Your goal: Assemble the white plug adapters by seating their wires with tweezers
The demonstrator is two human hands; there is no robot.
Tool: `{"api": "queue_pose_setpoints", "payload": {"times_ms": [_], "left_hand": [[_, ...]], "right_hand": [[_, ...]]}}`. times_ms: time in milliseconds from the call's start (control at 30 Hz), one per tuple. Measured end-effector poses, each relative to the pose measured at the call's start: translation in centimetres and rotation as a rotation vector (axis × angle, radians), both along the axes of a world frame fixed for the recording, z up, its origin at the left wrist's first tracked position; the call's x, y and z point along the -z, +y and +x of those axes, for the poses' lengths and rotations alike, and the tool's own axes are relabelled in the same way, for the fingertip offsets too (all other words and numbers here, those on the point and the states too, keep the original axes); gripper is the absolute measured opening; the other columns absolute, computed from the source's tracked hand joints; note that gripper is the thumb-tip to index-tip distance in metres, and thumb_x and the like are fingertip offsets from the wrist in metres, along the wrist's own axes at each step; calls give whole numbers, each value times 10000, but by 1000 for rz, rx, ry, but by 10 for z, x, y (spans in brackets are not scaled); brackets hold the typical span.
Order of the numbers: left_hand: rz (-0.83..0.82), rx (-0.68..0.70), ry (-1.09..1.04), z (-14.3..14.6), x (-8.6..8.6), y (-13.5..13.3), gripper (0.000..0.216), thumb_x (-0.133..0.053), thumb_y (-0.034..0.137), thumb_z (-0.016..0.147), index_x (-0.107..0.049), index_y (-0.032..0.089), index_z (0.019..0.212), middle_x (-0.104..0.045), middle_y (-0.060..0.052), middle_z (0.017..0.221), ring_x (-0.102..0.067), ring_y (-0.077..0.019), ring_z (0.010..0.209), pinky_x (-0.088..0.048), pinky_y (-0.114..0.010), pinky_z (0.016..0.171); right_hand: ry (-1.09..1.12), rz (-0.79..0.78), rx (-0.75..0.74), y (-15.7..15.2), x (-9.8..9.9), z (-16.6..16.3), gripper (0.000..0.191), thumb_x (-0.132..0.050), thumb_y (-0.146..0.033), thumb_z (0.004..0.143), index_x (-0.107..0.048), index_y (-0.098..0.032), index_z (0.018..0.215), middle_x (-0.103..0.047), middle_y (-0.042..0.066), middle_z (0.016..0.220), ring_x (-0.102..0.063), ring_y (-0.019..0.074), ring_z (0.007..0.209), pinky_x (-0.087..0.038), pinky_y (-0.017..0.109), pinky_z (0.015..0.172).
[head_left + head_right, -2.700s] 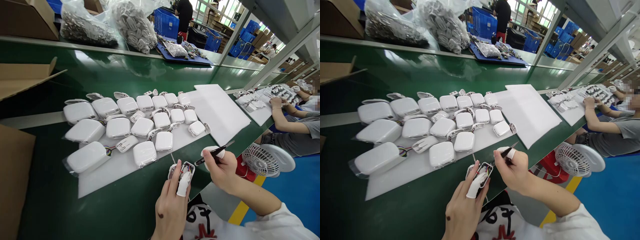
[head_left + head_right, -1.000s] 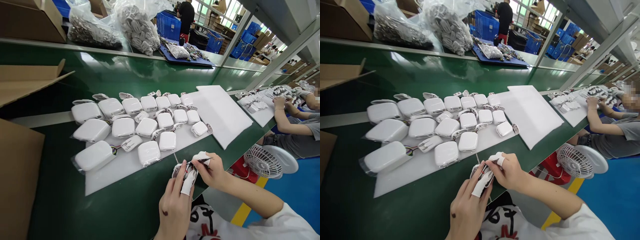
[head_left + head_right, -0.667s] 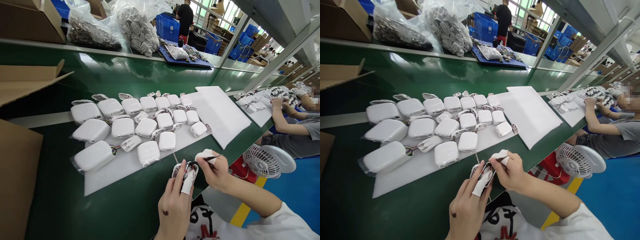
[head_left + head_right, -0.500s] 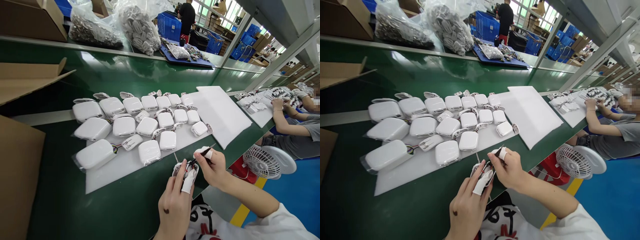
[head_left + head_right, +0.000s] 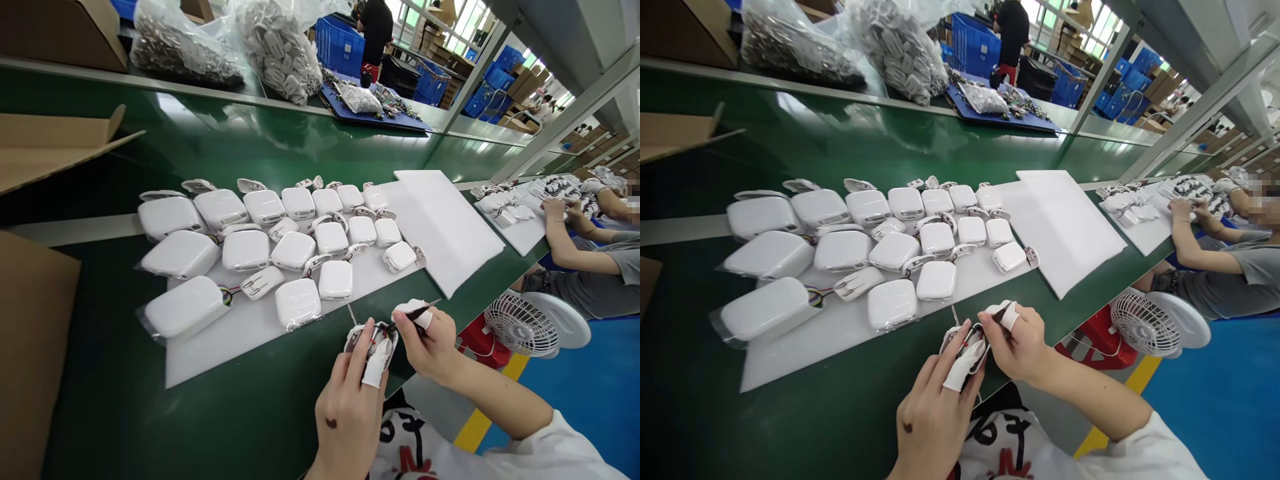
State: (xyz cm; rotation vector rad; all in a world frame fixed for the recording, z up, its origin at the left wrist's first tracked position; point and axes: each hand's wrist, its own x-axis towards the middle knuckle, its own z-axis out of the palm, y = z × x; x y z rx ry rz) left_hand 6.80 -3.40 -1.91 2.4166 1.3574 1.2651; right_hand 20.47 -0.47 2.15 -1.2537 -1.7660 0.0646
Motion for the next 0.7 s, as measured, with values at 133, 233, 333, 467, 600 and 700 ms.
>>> {"api": "queue_pose_setpoints", "payload": {"times_ms": [133,233,333,467,600,700], "left_hand": [[3,2,2,0,0,0,251,-560,123,843,-587,85,1090,-642,-105,1139,-580,-172,799,-470,-248,604],[2,4,3,0,1,1,233,-562,125,842,-598,85,1069,-639,-112,1144,-583,-177,810,-473,-252,621],[9,-1,3,0,1,1,230,-555,117,844,-598,83,1068,-642,-110,1137,-583,-175,809,-469,-248,612],[12,-5,0,0,1,0,227,-548,119,849,-594,88,1069,-647,-101,1128,-579,-168,793,-464,-242,590],[3,-3,-4,0,1,0,236,-565,121,841,-592,101,1075,-644,-88,1139,-573,-160,772,-466,-243,591],[-3,-8,-6,0,1,0,228,-561,120,842,-594,107,1068,-644,-81,1141,-571,-159,767,-462,-241,577]], "right_hand": [[-8,11,-65,4,0,1,170,-496,-108,868,-523,-180,716,-428,-30,538,-367,93,478,-311,217,440],[7,24,-85,7,1,1,182,-479,-131,886,-526,-182,718,-449,-30,533,-388,91,477,-326,208,444],[0,20,-57,8,4,0,204,-484,-132,884,-512,-181,687,-428,-38,517,-369,86,459,-312,208,433],[-6,-23,2,8,5,-3,243,-490,-127,876,-480,-182,639,-377,-44,504,-343,87,447,-287,223,425],[-46,6,24,6,1,-4,222,-495,-110,870,-493,-180,660,-389,-41,513,-340,86,454,-291,222,430],[-72,43,34,4,-2,-3,204,-504,-98,864,-503,-178,676,-382,-43,510,-320,86,448,-279,225,419]]}}
